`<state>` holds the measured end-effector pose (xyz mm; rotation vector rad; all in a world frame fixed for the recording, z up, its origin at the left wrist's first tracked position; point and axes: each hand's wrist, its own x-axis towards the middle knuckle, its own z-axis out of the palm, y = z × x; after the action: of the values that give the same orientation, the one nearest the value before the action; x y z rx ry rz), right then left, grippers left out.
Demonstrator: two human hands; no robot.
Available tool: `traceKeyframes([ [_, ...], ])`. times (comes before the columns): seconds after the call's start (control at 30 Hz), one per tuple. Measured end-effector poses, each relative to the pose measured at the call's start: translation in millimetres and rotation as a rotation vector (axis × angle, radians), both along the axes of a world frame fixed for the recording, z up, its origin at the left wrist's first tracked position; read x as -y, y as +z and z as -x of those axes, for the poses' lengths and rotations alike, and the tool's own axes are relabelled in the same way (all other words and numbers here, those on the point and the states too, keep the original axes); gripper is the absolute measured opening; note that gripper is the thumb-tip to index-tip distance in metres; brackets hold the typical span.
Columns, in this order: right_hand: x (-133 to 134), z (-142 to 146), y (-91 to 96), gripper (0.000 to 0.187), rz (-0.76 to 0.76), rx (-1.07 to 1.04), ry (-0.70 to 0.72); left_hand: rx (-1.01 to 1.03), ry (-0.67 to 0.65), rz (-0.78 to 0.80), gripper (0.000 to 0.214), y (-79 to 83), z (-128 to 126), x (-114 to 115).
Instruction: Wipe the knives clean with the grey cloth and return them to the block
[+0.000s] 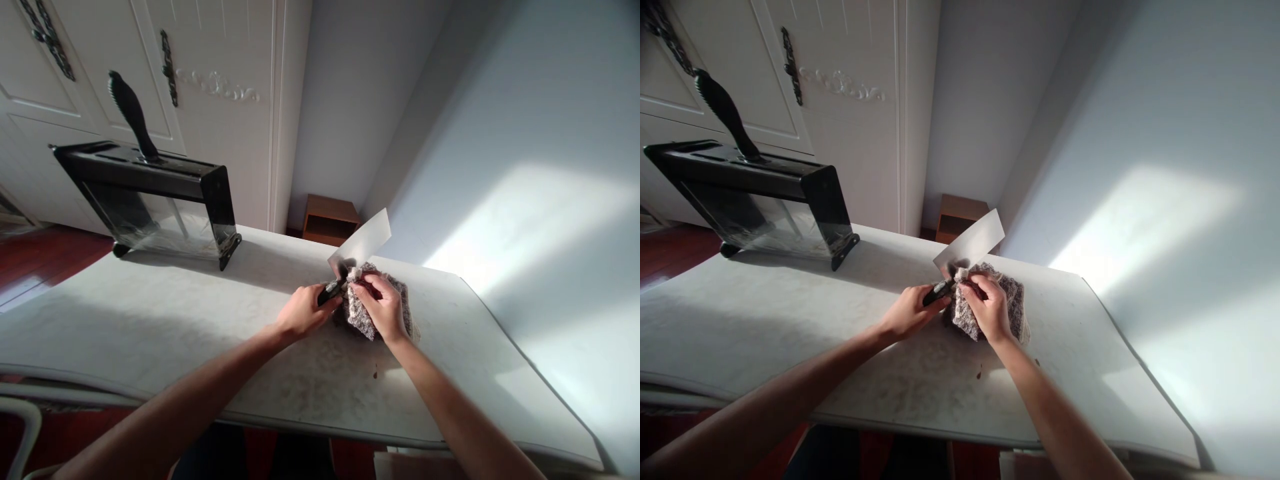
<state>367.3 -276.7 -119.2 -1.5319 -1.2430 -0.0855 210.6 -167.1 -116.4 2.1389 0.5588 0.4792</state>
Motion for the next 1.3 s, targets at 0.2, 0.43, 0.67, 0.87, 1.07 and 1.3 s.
traceKeyframes([
  [0.2,5,6,3.4,0.014,0.027,0.149,0.097,-0.097,0.053,-0.11,0.028,-2.1,-1,6],
  [0.43,6,3,3.0,0.022,0.074,0.155,0.179,-0.156,0.094,-0.118,0.03,-0.2,0,8],
  [0.67,6,2,4.8,0.019,0.133,0.116,0.129,-0.117,0.088,-0.112,0.035,-2.2,1,5],
  [0.87,3,0,7.5,0.016,0.245,0.104,0.164,-0.174,0.134,-0.217,0.035,0.3,0,0],
  [1.07,1,-6,-0.4,0.009,0.181,-0.186,0.118,-0.256,0.207,-0.366,0.027,-2.5,1,-10],
  [1.3,2,-17,8.8,0.02,0.09,-0.709,0.073,-0.316,0.256,-0.369,0.026,-4.9,-2,-14],
])
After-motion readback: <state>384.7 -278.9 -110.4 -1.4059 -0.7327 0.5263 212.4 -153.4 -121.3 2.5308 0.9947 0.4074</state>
